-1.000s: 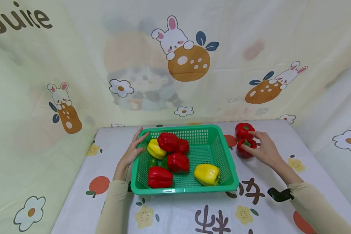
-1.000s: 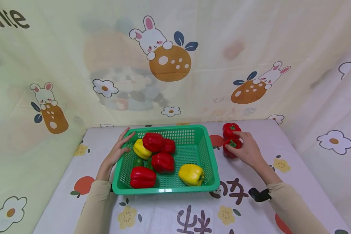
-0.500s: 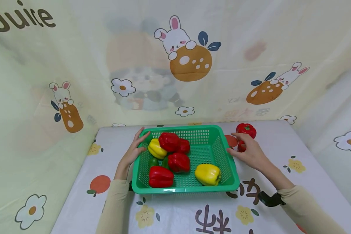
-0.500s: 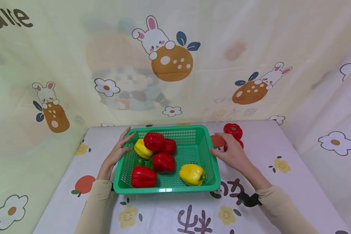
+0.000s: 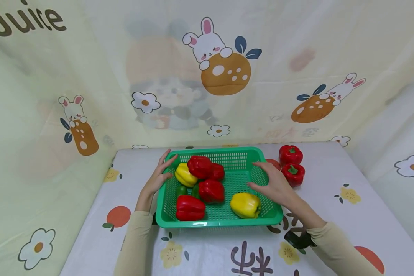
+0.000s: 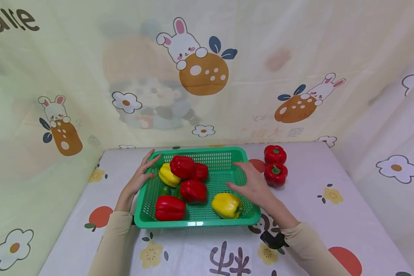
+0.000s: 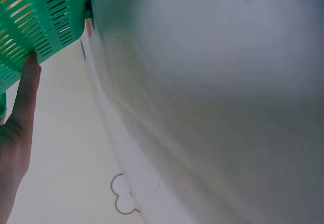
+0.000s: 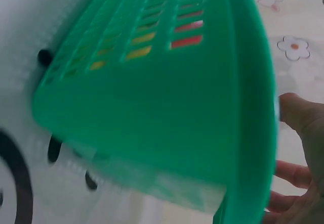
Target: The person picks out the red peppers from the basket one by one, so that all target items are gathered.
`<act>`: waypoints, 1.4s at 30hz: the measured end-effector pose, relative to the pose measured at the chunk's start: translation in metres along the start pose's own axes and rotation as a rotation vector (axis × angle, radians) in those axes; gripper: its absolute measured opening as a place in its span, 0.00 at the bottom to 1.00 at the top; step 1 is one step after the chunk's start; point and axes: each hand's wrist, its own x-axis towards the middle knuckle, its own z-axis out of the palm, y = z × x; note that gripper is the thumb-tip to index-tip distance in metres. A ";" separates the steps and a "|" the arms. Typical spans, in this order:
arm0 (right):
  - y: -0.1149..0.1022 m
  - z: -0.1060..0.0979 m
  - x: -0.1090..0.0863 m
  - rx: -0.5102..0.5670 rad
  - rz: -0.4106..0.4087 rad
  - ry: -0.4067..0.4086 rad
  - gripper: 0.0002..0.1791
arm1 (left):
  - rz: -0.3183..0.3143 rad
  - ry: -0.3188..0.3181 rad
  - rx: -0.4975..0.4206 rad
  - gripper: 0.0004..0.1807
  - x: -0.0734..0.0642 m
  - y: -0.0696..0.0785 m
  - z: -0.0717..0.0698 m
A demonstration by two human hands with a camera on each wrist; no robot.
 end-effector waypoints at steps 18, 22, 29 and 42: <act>-0.070 0.059 0.012 0.165 -0.078 -0.132 0.37 | -0.010 -0.009 0.000 0.36 0.002 0.000 -0.003; -0.091 0.073 0.015 0.207 -0.115 -0.197 0.37 | -0.006 -0.013 0.002 0.36 0.002 0.000 -0.003; -0.118 0.095 0.018 0.128 -0.185 -0.308 0.37 | -0.013 -0.009 0.002 0.35 0.000 0.000 -0.003; -0.142 0.129 0.025 -0.091 -0.176 -0.410 0.42 | 0.003 -0.007 -0.004 0.34 -0.001 -0.003 0.000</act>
